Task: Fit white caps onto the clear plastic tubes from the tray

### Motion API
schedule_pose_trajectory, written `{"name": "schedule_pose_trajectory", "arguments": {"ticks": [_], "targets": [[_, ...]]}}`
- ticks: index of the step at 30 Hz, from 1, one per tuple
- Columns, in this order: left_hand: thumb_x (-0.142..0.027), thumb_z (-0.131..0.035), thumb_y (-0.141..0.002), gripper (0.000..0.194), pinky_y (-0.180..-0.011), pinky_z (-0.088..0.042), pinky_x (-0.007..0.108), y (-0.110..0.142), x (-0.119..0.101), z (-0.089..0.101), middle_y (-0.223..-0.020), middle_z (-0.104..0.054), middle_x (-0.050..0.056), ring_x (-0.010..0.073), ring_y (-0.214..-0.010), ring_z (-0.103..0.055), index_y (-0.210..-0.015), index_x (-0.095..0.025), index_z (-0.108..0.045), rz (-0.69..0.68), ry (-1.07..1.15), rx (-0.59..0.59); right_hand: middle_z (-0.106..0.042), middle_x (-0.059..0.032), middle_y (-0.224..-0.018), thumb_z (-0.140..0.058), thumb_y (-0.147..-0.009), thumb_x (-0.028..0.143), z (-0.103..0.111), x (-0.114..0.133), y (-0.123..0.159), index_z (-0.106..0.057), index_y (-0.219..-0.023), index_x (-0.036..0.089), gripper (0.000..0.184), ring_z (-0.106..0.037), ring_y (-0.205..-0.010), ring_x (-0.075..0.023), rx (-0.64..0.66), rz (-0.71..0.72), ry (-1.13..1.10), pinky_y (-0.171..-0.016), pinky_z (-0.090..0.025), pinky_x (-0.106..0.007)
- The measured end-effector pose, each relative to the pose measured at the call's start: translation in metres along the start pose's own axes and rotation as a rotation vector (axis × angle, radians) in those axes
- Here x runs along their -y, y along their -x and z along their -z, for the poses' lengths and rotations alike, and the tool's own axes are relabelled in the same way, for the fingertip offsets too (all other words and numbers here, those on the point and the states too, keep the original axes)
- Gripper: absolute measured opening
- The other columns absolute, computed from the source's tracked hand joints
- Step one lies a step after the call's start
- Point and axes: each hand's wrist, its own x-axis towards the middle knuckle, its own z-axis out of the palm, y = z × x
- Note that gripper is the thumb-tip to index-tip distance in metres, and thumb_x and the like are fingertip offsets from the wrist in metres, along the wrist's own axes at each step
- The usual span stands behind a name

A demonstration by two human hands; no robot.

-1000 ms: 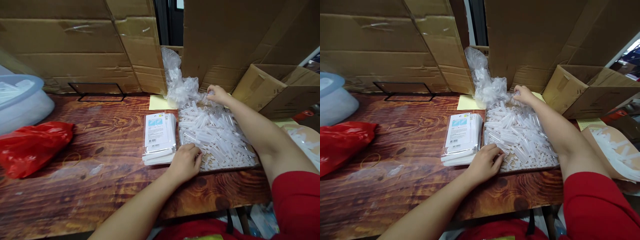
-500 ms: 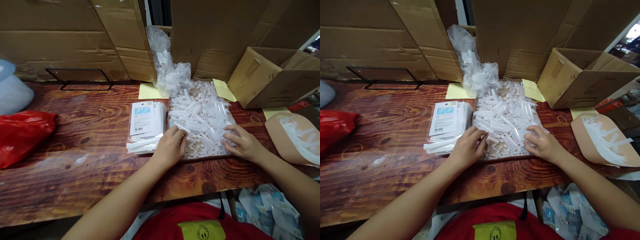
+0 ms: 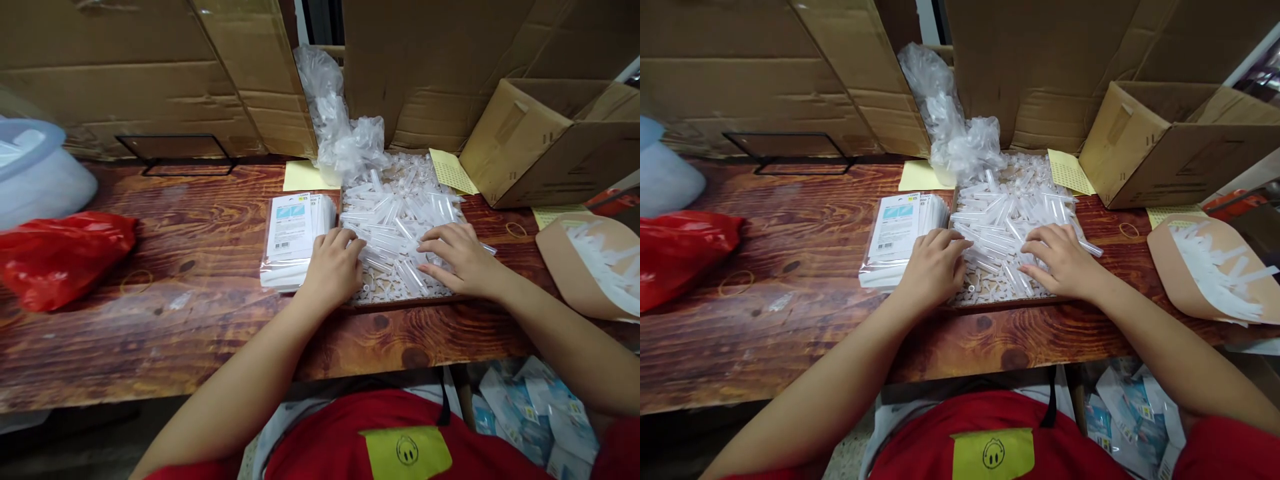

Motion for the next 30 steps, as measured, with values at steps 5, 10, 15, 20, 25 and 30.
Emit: {"name": "schedule_pose_trajectory", "arguments": {"ticks": [5,10,15,20,25,30], "targets": [[-0.008,-0.051,-0.082,0.041,-0.096,-0.043,0.045,-0.003,0.007,-0.008,-0.126,-0.065,0.012,0.0301,-0.123,-0.051,-0.121,-0.015,-0.063,-0.076,0.061,0.032,-0.063,-0.0069,-0.087,-0.055,-0.09,0.011,0.002,0.039,-0.037,-0.065,-0.092,0.016,0.012,-0.057,-0.085,-0.021,0.362,0.173,-0.164,-0.08,-0.043,-0.034],[-0.007,-0.049,-0.083,0.032,-0.09,-0.044,0.044,-0.01,0.008,-0.012,-0.118,-0.068,0.013,0.0305,-0.117,-0.054,-0.111,-0.015,-0.064,-0.074,0.033,0.065,-0.063,-0.0073,-0.089,-0.053,-0.086,0.001,-0.018,0.057,-0.046,-0.067,-0.09,0.017,0.022,-0.056,-0.082,-0.02,0.487,0.13,-0.119,-0.075,-0.044,-0.032],[-0.007,-0.044,-0.087,0.025,-0.091,-0.043,0.046,-0.017,0.006,-0.016,-0.104,-0.07,0.012,0.0297,-0.109,-0.057,-0.1,-0.015,-0.063,-0.114,0.021,0.074,-0.062,-0.011,-0.093,-0.049,-0.088,0.003,-0.03,0.054,-0.041,-0.068,-0.094,0.014,0.023,-0.056,-0.088,-0.023,0.401,0.064,-0.062,-0.081,-0.046,-0.036],[-0.008,-0.045,-0.088,0.026,-0.105,-0.035,0.048,-0.018,0.008,-0.021,-0.1,-0.071,0.009,0.0269,-0.106,-0.059,-0.103,-0.016,-0.065,-0.163,0.031,0.004,-0.061,-0.012,-0.093,-0.049,-0.087,0.007,-0.032,0.052,-0.042,-0.067,-0.094,0.014,0.021,-0.055,-0.089,-0.0242,0.37,0.022,-0.085,-0.081,-0.047,-0.038],[-0.014,-0.045,-0.092,0.028,-0.098,-0.042,0.042,-0.012,0.006,-0.018,-0.106,-0.068,0.01,0.0246,-0.104,-0.059,-0.115,-0.016,-0.06,-0.067,0.193,-0.15,-0.06,-0.0102,-0.091,-0.056,-0.08,0.013,-0.034,0.042,-0.039,-0.064,-0.091,0.015,0.014,-0.057,-0.087,-0.0238,0.231,0.009,-0.269,-0.079,-0.049,-0.038],[-0.025,-0.041,-0.099,0.025,-0.09,-0.048,0.034,-0.001,0.003,-0.009,-0.11,-0.065,0.01,0.0203,-0.103,-0.06,-0.117,-0.017,-0.056,0.01,0.475,-0.232,-0.066,-0.0057,-0.087,-0.06,-0.086,0.017,-0.031,0.029,-0.033,-0.063,-0.092,0.018,0.007,-0.061,-0.078,-0.018,-0.071,-0.089,-0.503,-0.07,-0.051,-0.031]]}}
